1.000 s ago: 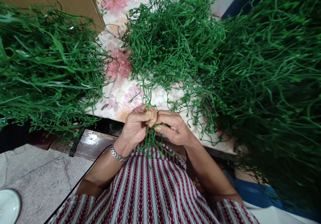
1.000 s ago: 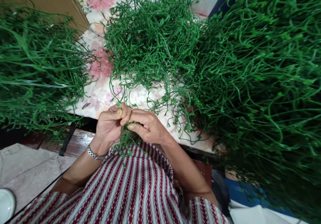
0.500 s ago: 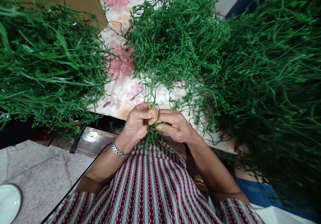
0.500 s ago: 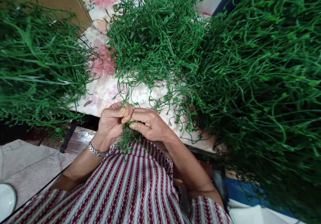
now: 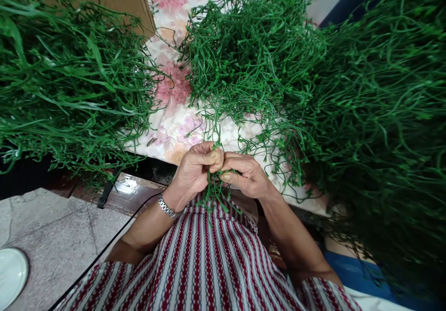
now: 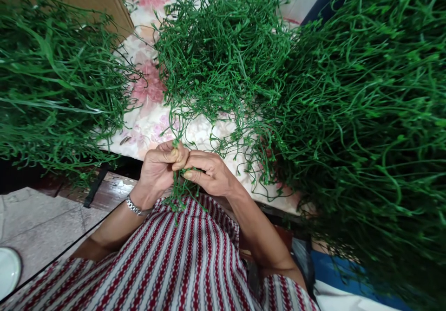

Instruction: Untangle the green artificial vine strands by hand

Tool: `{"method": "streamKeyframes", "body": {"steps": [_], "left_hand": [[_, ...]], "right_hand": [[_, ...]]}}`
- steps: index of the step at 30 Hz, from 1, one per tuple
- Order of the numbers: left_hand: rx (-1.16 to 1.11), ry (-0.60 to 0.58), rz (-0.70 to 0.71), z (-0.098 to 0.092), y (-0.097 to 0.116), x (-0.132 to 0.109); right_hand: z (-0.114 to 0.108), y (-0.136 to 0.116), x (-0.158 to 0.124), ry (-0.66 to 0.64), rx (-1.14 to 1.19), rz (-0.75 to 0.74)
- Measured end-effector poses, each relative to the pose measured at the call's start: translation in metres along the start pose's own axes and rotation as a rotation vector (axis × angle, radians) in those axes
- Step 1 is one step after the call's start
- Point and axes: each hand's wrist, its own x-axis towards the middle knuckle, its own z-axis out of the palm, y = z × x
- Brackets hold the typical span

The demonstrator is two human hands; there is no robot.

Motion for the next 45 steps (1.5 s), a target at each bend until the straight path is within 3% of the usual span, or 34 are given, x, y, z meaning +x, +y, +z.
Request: {"method": "streamKeyframes", "body": {"steps": [4, 12, 20, 26, 29, 33, 35, 39, 42, 45], "left_hand": [[-0.013, 0.016, 0.009, 0.001, 0.002, 0.001], [0.113, 0.068, 0.085, 0.007, 0.003, -0.004], [-0.032, 0.033, -0.076, 0.003, 0.001, -0.004], [-0.043, 0.047, -0.038, 0.007, 0.002, -0.008], [-0.105, 0.049, -0.026, 0.006, 0.006, -0.006], [-0.14, 0.054, 0.076, 0.007, 0.015, -0.001], [-0.07, 0.025, 0.099, 0.007, 0.016, 0.0], [-0.027, -0.005, 0.125, 0.003, 0.015, 0.002], [0.001, -0.016, 0.146, 0.0, 0.013, 0.003], [0.03, -0.001, 0.181, -0.003, 0.011, 0.003]], "right_hand": [[0.002, -0.002, -0.001, 0.048, -0.034, 0.003], [0.006, -0.01, -0.001, 0.182, -0.318, 0.129], [0.012, -0.005, -0.004, 0.168, -0.081, 0.037], [0.011, -0.003, -0.003, 0.121, 0.024, 0.001], [0.013, -0.002, -0.005, 0.165, 0.158, -0.005], [0.014, -0.005, -0.007, 0.174, 0.224, -0.015], [0.01, -0.009, -0.008, 0.229, 0.07, -0.02], [-0.007, -0.019, -0.008, 0.493, -0.139, -0.045], [-0.014, -0.024, -0.007, 0.651, 0.075, -0.03], [-0.014, -0.028, -0.004, 0.65, 0.264, -0.003]]}}
